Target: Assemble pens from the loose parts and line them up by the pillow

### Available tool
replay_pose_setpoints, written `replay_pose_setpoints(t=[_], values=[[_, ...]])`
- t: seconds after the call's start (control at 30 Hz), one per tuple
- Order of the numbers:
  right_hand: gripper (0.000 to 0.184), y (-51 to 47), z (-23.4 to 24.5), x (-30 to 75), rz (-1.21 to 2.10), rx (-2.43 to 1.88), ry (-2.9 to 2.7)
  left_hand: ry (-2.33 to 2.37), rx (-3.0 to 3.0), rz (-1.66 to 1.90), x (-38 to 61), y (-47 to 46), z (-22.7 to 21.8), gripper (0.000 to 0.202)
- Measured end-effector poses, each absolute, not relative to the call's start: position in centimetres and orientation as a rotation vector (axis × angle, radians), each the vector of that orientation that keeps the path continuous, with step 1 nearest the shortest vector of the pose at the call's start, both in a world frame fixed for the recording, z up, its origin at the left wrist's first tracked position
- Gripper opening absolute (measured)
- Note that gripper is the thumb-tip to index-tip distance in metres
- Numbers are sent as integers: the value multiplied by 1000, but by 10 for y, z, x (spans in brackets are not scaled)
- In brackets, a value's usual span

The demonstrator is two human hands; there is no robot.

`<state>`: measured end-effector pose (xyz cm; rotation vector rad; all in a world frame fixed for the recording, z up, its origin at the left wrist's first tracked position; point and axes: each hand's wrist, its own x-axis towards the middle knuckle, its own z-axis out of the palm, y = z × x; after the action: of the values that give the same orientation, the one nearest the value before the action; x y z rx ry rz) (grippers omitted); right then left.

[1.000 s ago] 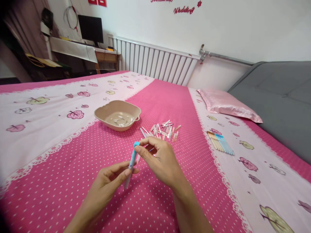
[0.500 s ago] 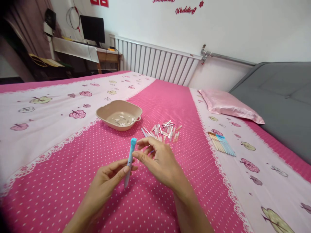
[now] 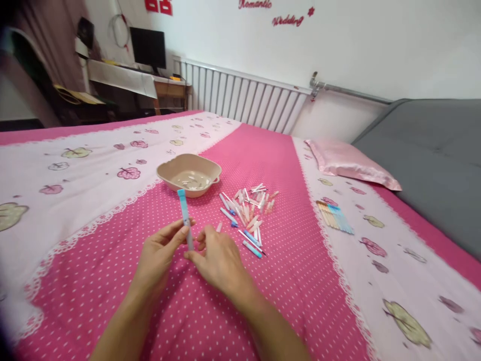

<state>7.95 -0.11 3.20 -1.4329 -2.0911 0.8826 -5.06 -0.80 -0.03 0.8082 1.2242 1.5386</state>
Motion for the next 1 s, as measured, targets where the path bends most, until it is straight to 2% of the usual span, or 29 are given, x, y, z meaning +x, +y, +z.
replay_pose_setpoints(t=[0.17,0.43,0.7,0.83,1.0], values=[[10,-12,10,82,973,-1378,-1706,1265,828,1544,-41,-5,10,46],[23,-42,8,101,1001,-1310,-1171,1258,973,1499,-10,-11,19,46],[14,-75,8,135,895,-1363,-1069,1227,1126,1347,23,-29,11,59],[18,-88,9,164,787,-1365,-1032,1116,1394,1203,40,-36,6,61],[24,-91,9,233,529,-1495,-1015,1073,1999,916,76,-31,-16,56]])
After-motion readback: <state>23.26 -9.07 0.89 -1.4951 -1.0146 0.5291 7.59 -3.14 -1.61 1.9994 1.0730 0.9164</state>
